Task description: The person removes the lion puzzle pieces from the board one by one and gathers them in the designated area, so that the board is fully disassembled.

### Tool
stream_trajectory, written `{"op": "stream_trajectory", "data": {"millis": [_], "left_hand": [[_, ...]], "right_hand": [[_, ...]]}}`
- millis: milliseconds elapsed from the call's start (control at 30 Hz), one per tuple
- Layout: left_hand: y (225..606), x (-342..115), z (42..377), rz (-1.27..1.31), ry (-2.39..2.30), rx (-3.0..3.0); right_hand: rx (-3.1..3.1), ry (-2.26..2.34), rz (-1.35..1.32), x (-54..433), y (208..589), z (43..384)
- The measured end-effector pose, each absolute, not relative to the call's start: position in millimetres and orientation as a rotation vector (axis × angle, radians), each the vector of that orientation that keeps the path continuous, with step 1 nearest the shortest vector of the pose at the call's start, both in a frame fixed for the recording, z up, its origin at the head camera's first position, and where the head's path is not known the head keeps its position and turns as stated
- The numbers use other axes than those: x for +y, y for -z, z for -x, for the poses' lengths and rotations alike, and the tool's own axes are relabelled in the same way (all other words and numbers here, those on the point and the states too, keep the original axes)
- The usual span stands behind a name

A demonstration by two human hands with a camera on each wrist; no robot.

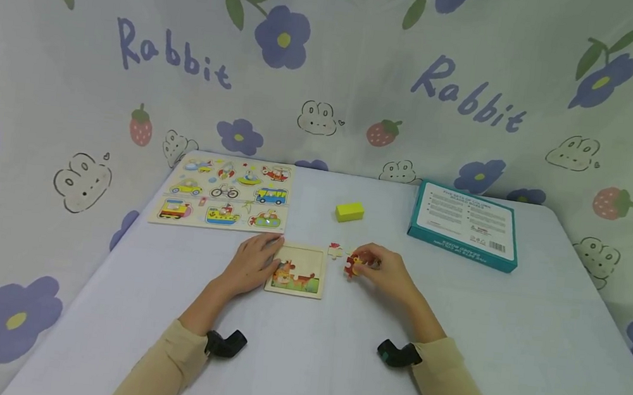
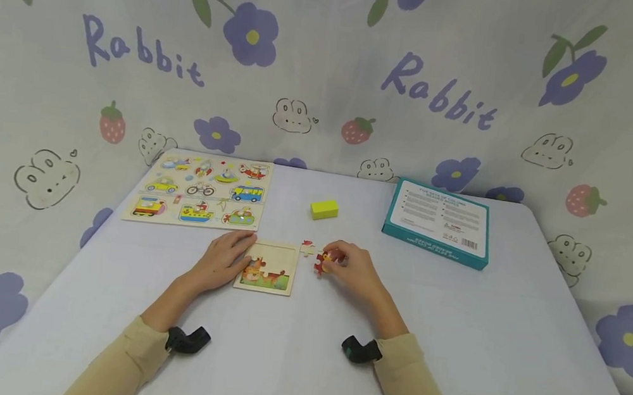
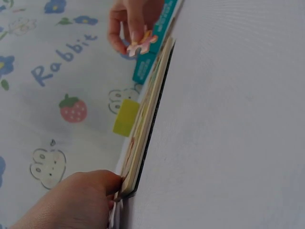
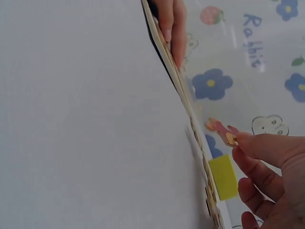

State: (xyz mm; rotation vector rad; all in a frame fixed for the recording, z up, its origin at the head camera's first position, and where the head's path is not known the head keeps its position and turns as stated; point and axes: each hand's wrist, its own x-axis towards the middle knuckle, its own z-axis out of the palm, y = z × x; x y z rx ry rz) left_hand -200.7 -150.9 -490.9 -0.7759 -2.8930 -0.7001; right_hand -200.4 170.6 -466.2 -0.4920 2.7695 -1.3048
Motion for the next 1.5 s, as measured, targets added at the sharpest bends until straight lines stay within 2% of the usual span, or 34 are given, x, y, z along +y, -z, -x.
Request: {"op": "stream_trajectory", "data": {"millis": [167,600,1500], "left_hand": [[488.4,-149.5,201.5,0.783,0.702,-2.897],[487.2,-148.8,201.5,0.767,0.698,-2.895],[489.0,-149.9,201.3,0.761,0.698,-2.902]], "right_hand": [[2.703,1.324,0.380,183.6,467.9,203.9],[2.783,1.330,0.389,180.2,472.7,201.7],[3.133,1.050,0.643,174.6,483.9,202.3]]}}
